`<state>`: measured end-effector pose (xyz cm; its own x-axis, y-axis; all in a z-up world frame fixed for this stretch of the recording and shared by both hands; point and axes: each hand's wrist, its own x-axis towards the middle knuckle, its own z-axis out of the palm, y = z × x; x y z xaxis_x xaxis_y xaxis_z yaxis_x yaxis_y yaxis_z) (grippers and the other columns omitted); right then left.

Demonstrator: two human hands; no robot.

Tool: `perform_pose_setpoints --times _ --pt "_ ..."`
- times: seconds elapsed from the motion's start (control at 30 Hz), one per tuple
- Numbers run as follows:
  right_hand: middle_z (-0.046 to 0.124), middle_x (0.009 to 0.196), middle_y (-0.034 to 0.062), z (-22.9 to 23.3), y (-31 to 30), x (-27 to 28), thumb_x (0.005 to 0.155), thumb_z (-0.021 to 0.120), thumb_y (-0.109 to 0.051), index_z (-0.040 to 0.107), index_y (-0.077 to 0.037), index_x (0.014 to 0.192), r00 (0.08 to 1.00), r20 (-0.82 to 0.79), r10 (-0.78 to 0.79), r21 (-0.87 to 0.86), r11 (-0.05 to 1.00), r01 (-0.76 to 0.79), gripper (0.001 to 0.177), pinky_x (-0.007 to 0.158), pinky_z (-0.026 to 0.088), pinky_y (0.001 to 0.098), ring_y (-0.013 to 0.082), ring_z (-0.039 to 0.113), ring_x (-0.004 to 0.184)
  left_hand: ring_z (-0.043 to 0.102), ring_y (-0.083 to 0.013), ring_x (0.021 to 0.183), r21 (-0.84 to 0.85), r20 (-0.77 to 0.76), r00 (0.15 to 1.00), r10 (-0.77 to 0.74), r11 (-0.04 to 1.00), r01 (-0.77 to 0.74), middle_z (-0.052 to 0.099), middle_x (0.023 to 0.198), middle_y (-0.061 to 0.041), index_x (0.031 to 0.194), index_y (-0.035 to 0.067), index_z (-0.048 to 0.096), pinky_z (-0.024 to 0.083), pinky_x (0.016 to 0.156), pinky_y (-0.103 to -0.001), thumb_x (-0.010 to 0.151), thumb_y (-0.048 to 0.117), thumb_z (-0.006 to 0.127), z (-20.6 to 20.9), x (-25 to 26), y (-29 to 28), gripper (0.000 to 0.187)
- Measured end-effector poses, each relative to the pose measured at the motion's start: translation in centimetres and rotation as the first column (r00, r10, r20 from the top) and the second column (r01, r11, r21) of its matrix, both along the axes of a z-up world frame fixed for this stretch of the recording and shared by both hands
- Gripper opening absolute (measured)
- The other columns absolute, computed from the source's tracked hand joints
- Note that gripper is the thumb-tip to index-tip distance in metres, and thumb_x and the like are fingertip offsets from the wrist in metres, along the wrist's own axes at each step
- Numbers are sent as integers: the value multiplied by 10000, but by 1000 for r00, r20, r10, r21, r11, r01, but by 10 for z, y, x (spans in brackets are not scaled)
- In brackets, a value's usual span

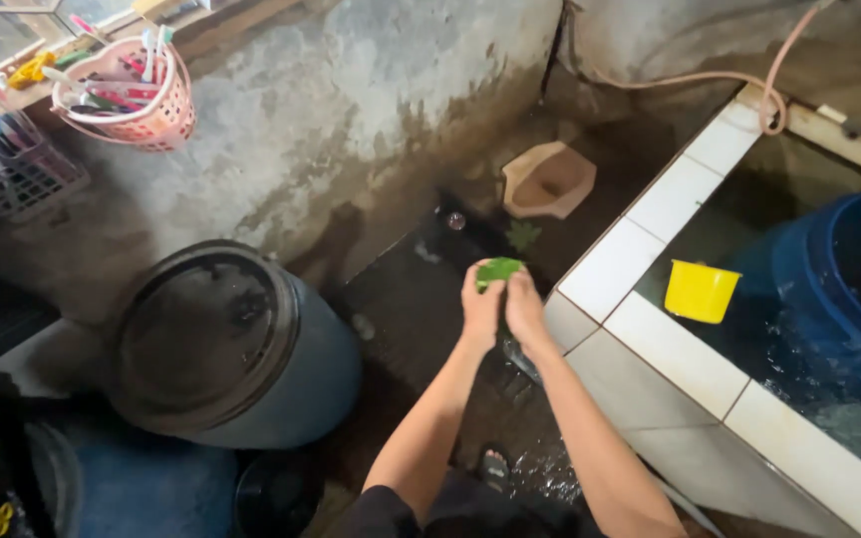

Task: Washing clothes in a machine and then washing leaves in a water basin.

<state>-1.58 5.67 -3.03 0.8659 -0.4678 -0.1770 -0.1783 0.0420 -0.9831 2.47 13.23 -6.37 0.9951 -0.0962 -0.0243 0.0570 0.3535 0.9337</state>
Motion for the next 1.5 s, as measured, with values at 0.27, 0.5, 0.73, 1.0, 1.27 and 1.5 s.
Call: perform_pose_setpoints --times 0.27,0.5,0.73,1.0,1.27,1.5 --pt "520 1459 277 -33 80 3 1046 420 -403 412 -51 1521 997 -8 80 -412 908 -76 591 1103 415 455 418 510 1342 663 -167 1004 -129 -20 999 41 991 -44 695 1126 -71 1238 36 607 551 895 -309 880 -74 493 -7 5 85 391" --pt "548 1429 242 2 118 17 1004 449 -433 428 -212 1557 960 -218 176 -286 929 -235 596 1084 434 450 413 543 1299 653 -174 1074 59 -14 996 85 995 -84 680 1187 -80 1292 39 591 528 945 -299 854 -116 476 26 9 138 479" --pt "699 1280 181 -5 134 43 971 497 -326 620 -126 1381 961 -233 151 -128 974 -184 473 994 502 412 342 653 1208 637 -177 1095 207 -64 996 -63 975 75 646 1215 -73 1346 91 556 529 930 -304 783 -149 501 26 37 172 615" --pt "780 1018 143 13 121 55 963 507 -283 699 -100 1263 967 -248 58 -62 995 -75 401 816 545 366 229 739 913 586 -177 1164 173 -108 882 -459 865 471 577 1289 -64 1482 141 375 513 965 -325 776 -90 676 51 62 178 802" --pt "770 1064 134 3 90 88 936 571 -243 684 -77 1264 983 -181 -35 -57 998 25 384 839 555 353 223 743 954 582 -164 1203 35 -184 857 -482 868 495 591 1326 -75 1509 130 399 505 987 -302 929 106 692 29 95 139 651" --pt "677 1304 170 -37 55 146 980 547 -223 628 -81 1357 999 -30 -37 -219 975 29 411 1011 488 386 323 636 1216 639 -148 1063 59 -124 966 -226 970 235 655 1178 -49 1324 89 515 539 895 -302 879 20 749 4 158 79 508"
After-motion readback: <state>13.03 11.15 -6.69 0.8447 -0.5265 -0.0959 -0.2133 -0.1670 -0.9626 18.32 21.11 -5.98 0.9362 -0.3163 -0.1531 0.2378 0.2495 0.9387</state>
